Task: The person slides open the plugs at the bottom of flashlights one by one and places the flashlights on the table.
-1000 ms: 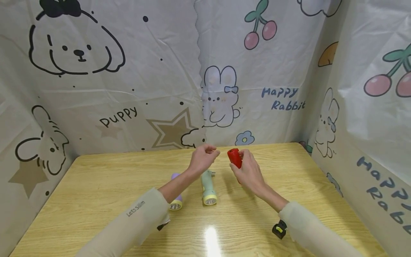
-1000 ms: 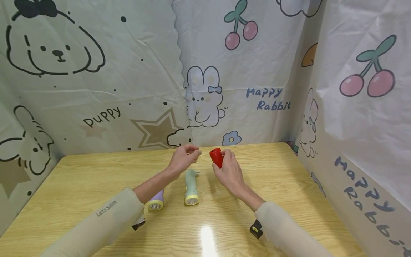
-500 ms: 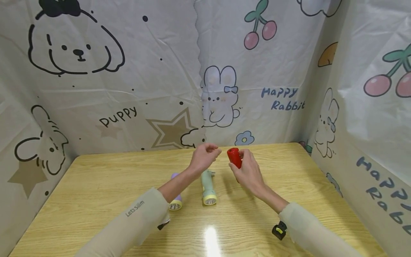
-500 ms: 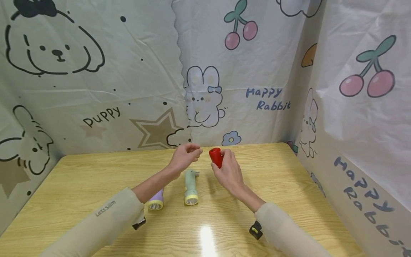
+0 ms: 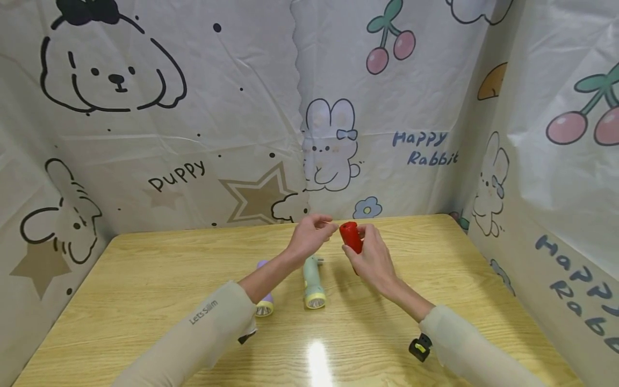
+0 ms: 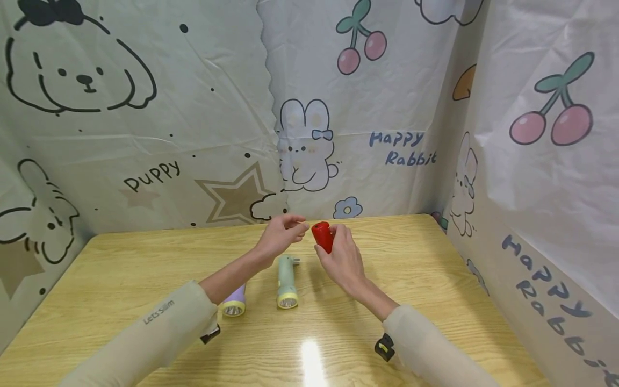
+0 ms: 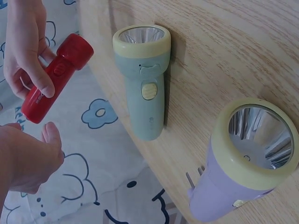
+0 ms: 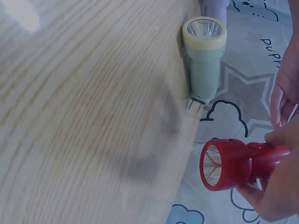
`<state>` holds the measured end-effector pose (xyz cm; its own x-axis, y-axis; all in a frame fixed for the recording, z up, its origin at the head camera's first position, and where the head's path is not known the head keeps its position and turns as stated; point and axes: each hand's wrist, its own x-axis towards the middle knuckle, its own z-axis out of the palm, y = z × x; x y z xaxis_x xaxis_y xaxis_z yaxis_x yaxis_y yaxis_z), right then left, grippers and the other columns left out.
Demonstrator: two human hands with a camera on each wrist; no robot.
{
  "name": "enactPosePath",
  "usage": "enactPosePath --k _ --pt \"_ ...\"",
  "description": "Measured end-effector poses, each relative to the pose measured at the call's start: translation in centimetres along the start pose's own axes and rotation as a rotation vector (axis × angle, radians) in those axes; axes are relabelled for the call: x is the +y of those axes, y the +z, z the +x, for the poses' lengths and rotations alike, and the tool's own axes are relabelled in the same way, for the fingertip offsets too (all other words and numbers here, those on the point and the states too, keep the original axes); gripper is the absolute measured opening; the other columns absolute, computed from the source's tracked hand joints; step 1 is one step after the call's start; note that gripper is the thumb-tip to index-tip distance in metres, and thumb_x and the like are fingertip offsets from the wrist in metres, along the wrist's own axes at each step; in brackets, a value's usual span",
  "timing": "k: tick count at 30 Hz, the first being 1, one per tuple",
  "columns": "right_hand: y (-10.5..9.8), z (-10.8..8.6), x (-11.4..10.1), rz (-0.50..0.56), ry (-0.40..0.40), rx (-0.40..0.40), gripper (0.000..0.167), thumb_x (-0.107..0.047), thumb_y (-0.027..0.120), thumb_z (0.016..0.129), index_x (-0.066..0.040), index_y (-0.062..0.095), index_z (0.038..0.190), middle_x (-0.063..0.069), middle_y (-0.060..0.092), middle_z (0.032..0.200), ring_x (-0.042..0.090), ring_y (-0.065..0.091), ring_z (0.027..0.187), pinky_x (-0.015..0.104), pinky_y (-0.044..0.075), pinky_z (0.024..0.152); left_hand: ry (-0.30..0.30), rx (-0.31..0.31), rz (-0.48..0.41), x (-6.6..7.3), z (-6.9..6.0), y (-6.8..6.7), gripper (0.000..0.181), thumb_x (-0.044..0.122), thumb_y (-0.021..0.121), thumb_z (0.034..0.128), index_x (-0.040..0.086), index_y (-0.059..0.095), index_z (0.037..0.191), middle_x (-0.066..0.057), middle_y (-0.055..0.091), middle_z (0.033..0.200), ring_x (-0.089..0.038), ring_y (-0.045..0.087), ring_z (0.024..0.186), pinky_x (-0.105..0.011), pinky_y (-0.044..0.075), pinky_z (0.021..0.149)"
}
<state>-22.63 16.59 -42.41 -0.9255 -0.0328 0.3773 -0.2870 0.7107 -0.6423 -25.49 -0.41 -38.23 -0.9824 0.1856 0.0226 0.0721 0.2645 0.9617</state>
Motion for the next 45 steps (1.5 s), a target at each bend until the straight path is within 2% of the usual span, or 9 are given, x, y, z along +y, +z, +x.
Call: enactPosePath --k 6,15,24,32,39,45 --pt "0.1 0.0 -0.1 0.010 -0.017 0.015 0.047 -0.014 0.077 0.087 0.001 0.049 0.122 0.018 0.057 0.113 0.032 0.059 0.097 0.045 0.057 0.078 -0.015 -0.029 -0.012 0.2 0.0 0.2 0.042 0.021 0.064 0.0979 -0.003 0.060 0.132 -0.015 0.065 0.110 -0.029 0.067 0.098 -0.042 0.054 0.092" --pt "0.1 -0.1 -0.3 0.009 -0.027 0.015 0.046 -0.014 0.077 0.087 0.000 0.049 0.121 0.018 0.057 0.111 0.032 0.060 0.097 0.044 0.057 0.078 -0.009 -0.066 -0.030 0.2 -0.2 0.7 0.046 0.021 0.067 0.0961 -0.006 0.058 0.132 -0.013 0.064 0.105 -0.027 0.066 0.095 -0.036 0.056 0.088" --pt "-0.1 -0.2 -0.4 0.007 -0.023 0.016 0.046 -0.015 0.078 0.087 0.000 0.049 0.121 0.017 0.057 0.110 0.032 0.060 0.095 0.044 0.058 0.077 -0.027 -0.078 -0.040 0.3 -0.3 1.0 0.042 0.022 0.066 0.0969 -0.004 0.062 0.129 -0.013 0.065 0.114 -0.027 0.066 0.100 -0.037 0.055 0.090" --pt "-0.2 -0.1 -0.4 0.011 -0.018 0.007 0.044 -0.016 0.075 0.089 0.000 0.050 0.121 0.016 0.057 0.110 0.030 0.060 0.093 0.040 0.057 0.073 -0.019 -0.089 -0.066 0.2 -0.2 1.2 0.035 0.018 0.067 0.0967 -0.003 0.066 0.125 -0.014 0.067 0.115 -0.037 0.062 0.110 -0.039 0.054 0.092" --pt "-0.1 -0.1 -0.5 0.022 -0.022 0.012 0.044 -0.015 0.075 0.088 0.000 0.051 0.121 0.016 0.057 0.108 0.029 0.059 0.092 0.040 0.057 0.073 -0.017 -0.090 -0.070 -0.1 0.1 1.3 0.036 0.020 0.067 0.0959 -0.002 0.067 0.124 -0.012 0.067 0.115 -0.031 0.063 0.106 -0.042 0.053 0.094" --pt "-0.1 -0.1 -0.6 0.025 -0.021 0.011 0.043 -0.016 0.075 0.089 0.000 0.051 0.121 0.015 0.057 0.108 0.029 0.060 0.092 0.040 0.057 0.073 -0.030 -0.093 -0.084 0.0 0.0 1.3 0.036 0.021 0.067 0.0961 -0.002 0.067 0.124 -0.012 0.067 0.116 -0.032 0.063 0.107 -0.043 0.052 0.094"
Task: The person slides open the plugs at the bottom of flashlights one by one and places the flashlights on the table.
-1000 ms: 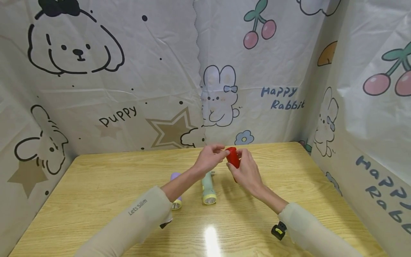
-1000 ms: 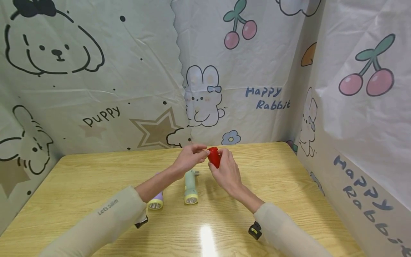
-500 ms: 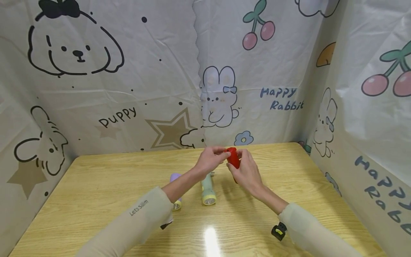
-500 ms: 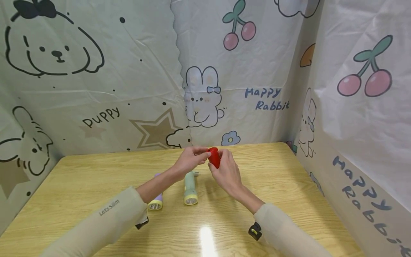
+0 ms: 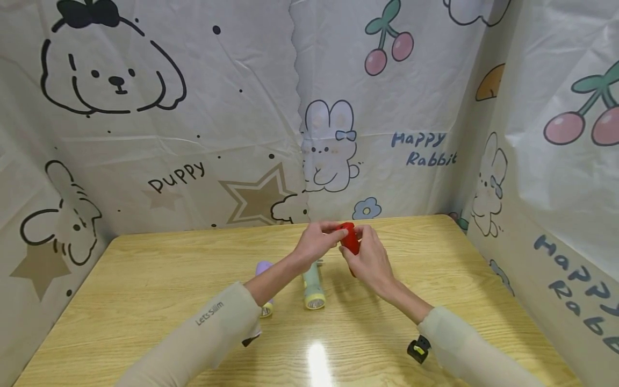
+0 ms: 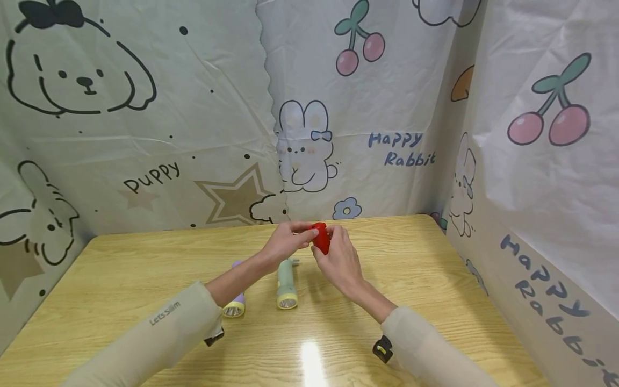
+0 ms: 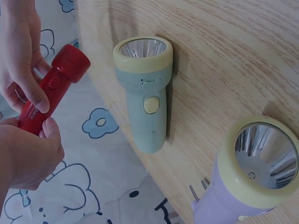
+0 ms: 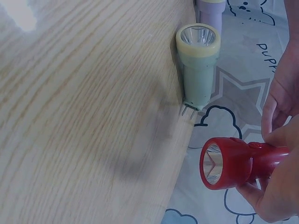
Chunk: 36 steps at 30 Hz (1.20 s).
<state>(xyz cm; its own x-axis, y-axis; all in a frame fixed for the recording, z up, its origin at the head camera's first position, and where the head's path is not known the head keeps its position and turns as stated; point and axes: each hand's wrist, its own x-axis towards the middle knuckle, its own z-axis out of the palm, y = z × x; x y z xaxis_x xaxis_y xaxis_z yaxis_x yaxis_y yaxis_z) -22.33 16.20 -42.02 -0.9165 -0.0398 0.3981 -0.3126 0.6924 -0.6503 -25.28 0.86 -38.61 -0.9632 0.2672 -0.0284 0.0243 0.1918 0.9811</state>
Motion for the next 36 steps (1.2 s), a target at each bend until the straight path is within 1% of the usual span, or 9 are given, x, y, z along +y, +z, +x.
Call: enactPosePath --k 7,14,19,26,28,32,36 --pt "-0.05 0.08 -0.01 0.000 -0.008 0.004 0.044 -0.016 0.075 0.089 0.001 0.051 0.122 0.015 0.057 0.108 0.029 0.060 0.093 0.040 0.058 0.073 0.010 0.002 -0.006 0.35 -0.19 -0.07 0.037 0.022 0.066 0.0965 -0.002 0.066 0.125 -0.012 0.066 0.116 -0.025 0.062 0.104 -0.039 0.053 0.094" --pt "0.02 0.05 -0.02 0.003 -0.010 0.004 0.044 -0.015 0.075 0.089 0.001 0.051 0.122 0.015 0.057 0.108 0.029 0.060 0.093 0.041 0.058 0.074 -0.005 0.010 0.015 0.38 -0.18 -0.11 0.036 0.023 0.067 0.0964 -0.001 0.067 0.124 -0.010 0.067 0.117 -0.025 0.062 0.103 -0.040 0.053 0.092" --pt "0.01 0.10 -0.08 0.006 -0.019 0.005 0.044 -0.016 0.075 0.089 0.001 0.050 0.122 0.016 0.057 0.108 0.030 0.060 0.094 0.041 0.058 0.075 -0.001 0.017 0.022 0.28 0.00 -0.14 0.034 0.022 0.067 0.0965 -0.001 0.068 0.122 -0.009 0.066 0.115 -0.025 0.062 0.103 -0.037 0.053 0.092" --pt "0.02 -0.06 -0.25 0.013 -0.032 0.011 0.046 -0.013 0.076 0.088 0.001 0.049 0.122 0.017 0.057 0.109 0.031 0.060 0.094 0.043 0.058 0.075 0.002 0.012 0.043 0.12 0.04 -0.36 0.033 0.023 0.067 0.0965 0.001 0.068 0.121 -0.008 0.066 0.113 -0.025 0.063 0.102 -0.041 0.052 0.092" --pt "0.01 -0.09 -0.28 0.013 -0.038 0.015 0.047 -0.013 0.077 0.088 0.002 0.049 0.123 0.017 0.057 0.110 0.031 0.060 0.094 0.043 0.058 0.076 -0.002 0.016 0.046 0.19 0.00 -0.35 0.033 0.024 0.067 0.0962 0.001 0.069 0.120 -0.008 0.066 0.113 -0.025 0.063 0.101 -0.040 0.052 0.091" --pt "0.00 -0.14 -0.21 0.011 -0.049 0.020 0.048 -0.013 0.078 0.087 0.002 0.049 0.123 0.017 0.057 0.110 0.032 0.060 0.094 0.043 0.058 0.076 -0.013 0.017 0.035 0.29 -0.10 -0.29 0.033 0.023 0.068 0.0957 0.001 0.069 0.120 -0.008 0.066 0.114 -0.026 0.063 0.102 -0.041 0.052 0.092" --pt "-0.02 -0.21 -0.11 0.014 -0.054 0.023 0.047 -0.013 0.077 0.088 0.002 0.050 0.123 0.017 0.057 0.109 0.031 0.060 0.093 0.043 0.058 0.075 -0.021 0.014 0.026 0.37 -0.18 -0.24 0.033 0.023 0.068 0.0952 0.001 0.069 0.120 -0.008 0.066 0.114 -0.025 0.063 0.102 -0.039 0.053 0.091"
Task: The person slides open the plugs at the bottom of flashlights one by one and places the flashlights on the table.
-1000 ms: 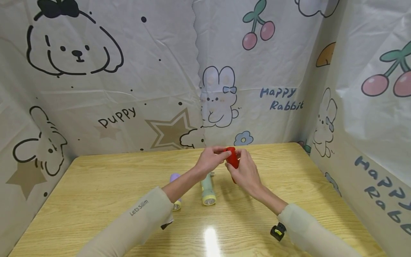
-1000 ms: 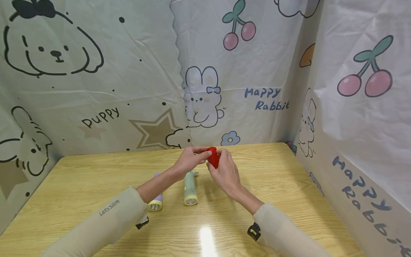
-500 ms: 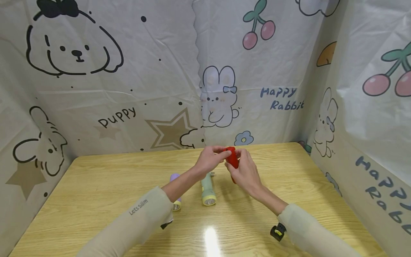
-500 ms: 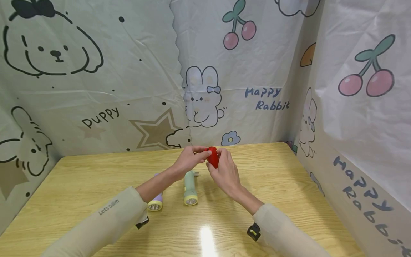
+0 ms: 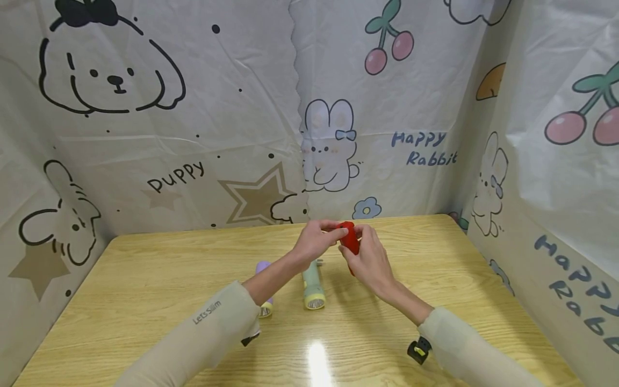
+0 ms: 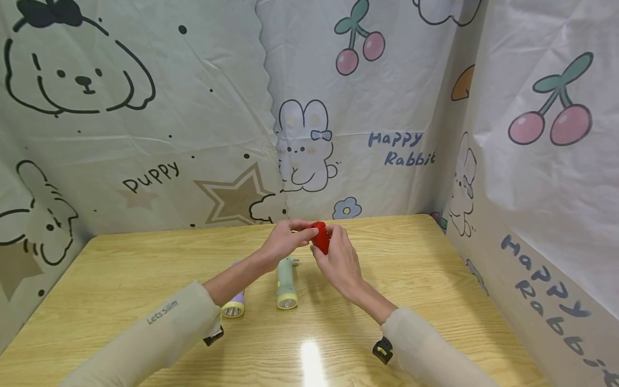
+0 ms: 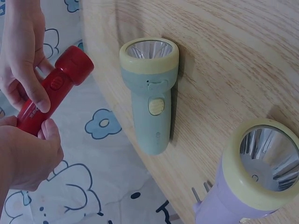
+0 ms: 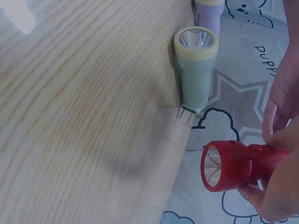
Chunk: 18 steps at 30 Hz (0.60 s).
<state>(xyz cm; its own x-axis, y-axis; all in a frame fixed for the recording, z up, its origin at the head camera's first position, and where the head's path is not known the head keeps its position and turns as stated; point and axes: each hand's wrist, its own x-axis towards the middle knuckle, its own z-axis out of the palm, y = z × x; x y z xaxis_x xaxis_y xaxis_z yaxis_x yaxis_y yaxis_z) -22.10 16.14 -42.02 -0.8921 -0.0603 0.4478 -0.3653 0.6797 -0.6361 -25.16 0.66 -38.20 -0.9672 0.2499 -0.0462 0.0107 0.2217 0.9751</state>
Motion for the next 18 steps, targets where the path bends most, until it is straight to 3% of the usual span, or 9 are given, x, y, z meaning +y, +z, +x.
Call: enactPosePath --k 18 --pt "-0.31 -0.24 -0.08 0.008 -0.037 0.006 0.042 -0.012 0.077 0.088 0.001 0.052 0.119 0.015 0.058 0.107 0.029 0.059 0.091 0.041 0.057 0.072 0.005 0.016 0.000 0.16 -0.41 0.09 0.030 0.021 0.069 0.0935 0.002 0.070 0.116 -0.007 0.066 0.109 -0.025 0.063 0.098 -0.035 0.054 0.085"
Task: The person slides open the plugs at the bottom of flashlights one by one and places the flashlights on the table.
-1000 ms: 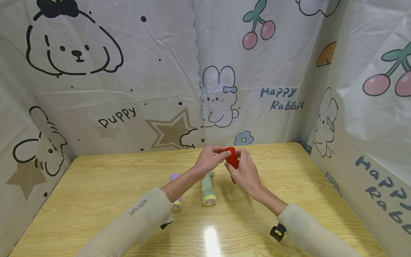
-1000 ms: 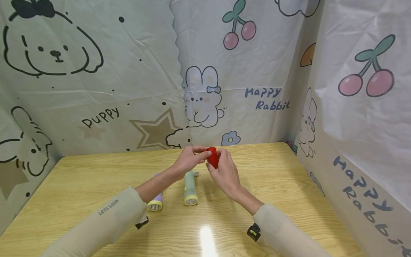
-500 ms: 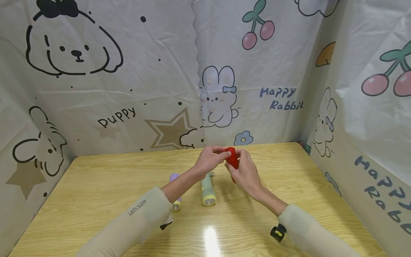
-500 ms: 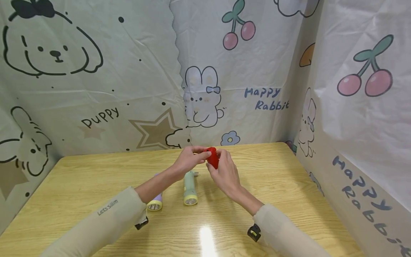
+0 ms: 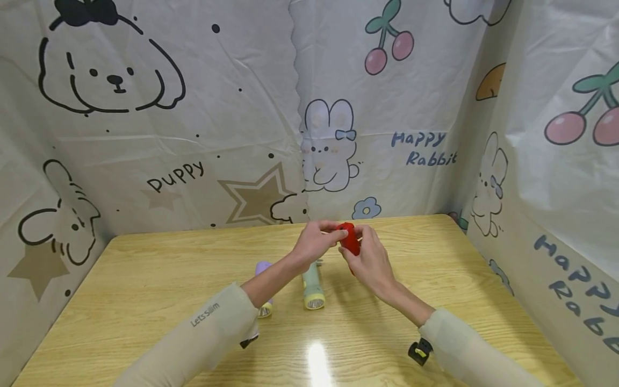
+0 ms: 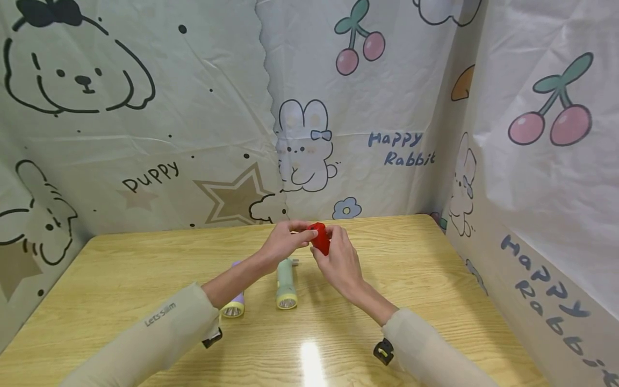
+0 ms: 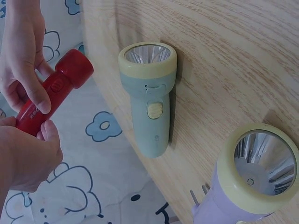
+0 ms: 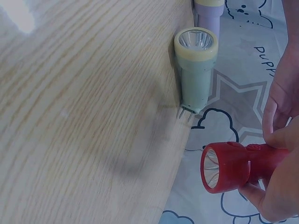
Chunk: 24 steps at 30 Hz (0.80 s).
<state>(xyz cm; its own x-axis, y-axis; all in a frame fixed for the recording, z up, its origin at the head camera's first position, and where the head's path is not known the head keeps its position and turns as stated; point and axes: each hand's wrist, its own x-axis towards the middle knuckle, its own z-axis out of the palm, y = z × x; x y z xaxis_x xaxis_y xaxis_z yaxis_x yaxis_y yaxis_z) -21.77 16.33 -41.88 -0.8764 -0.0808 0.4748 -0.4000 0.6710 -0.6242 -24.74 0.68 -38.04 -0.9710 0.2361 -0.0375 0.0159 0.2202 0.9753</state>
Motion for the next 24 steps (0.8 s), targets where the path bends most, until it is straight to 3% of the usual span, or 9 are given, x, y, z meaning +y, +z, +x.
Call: enactPosePath --k 9,17,24 --pt "-0.08 0.06 -0.11 -0.016 -0.005 0.004 0.043 -0.012 0.077 0.087 0.001 0.051 0.119 0.015 0.058 0.109 0.028 0.060 0.092 0.040 0.057 0.072 0.018 0.010 -0.001 -0.13 0.02 0.08 0.029 0.019 0.068 0.0931 0.001 0.070 0.115 -0.008 0.065 0.106 -0.024 0.062 0.099 -0.038 0.054 0.089" --pt "-0.15 0.13 -0.25 -0.033 -0.011 0.017 0.045 -0.009 0.079 0.086 0.001 0.051 0.119 0.016 0.059 0.110 0.029 0.061 0.091 0.041 0.058 0.075 0.025 -0.022 -0.115 0.08 -0.21 -0.12 0.033 0.019 0.058 0.0995 -0.005 0.066 0.120 -0.016 0.065 0.120 -0.029 0.066 0.103 -0.037 0.053 0.094" --pt "-0.07 0.15 -0.14 -0.032 -0.020 0.027 0.045 -0.008 0.080 0.085 0.001 0.052 0.118 0.016 0.059 0.110 0.028 0.062 0.090 0.041 0.059 0.075 0.028 -0.020 -0.135 0.06 -0.18 -0.08 0.033 0.016 0.055 0.1006 -0.006 0.064 0.122 -0.019 0.065 0.120 -0.029 0.066 0.102 -0.038 0.053 0.095"
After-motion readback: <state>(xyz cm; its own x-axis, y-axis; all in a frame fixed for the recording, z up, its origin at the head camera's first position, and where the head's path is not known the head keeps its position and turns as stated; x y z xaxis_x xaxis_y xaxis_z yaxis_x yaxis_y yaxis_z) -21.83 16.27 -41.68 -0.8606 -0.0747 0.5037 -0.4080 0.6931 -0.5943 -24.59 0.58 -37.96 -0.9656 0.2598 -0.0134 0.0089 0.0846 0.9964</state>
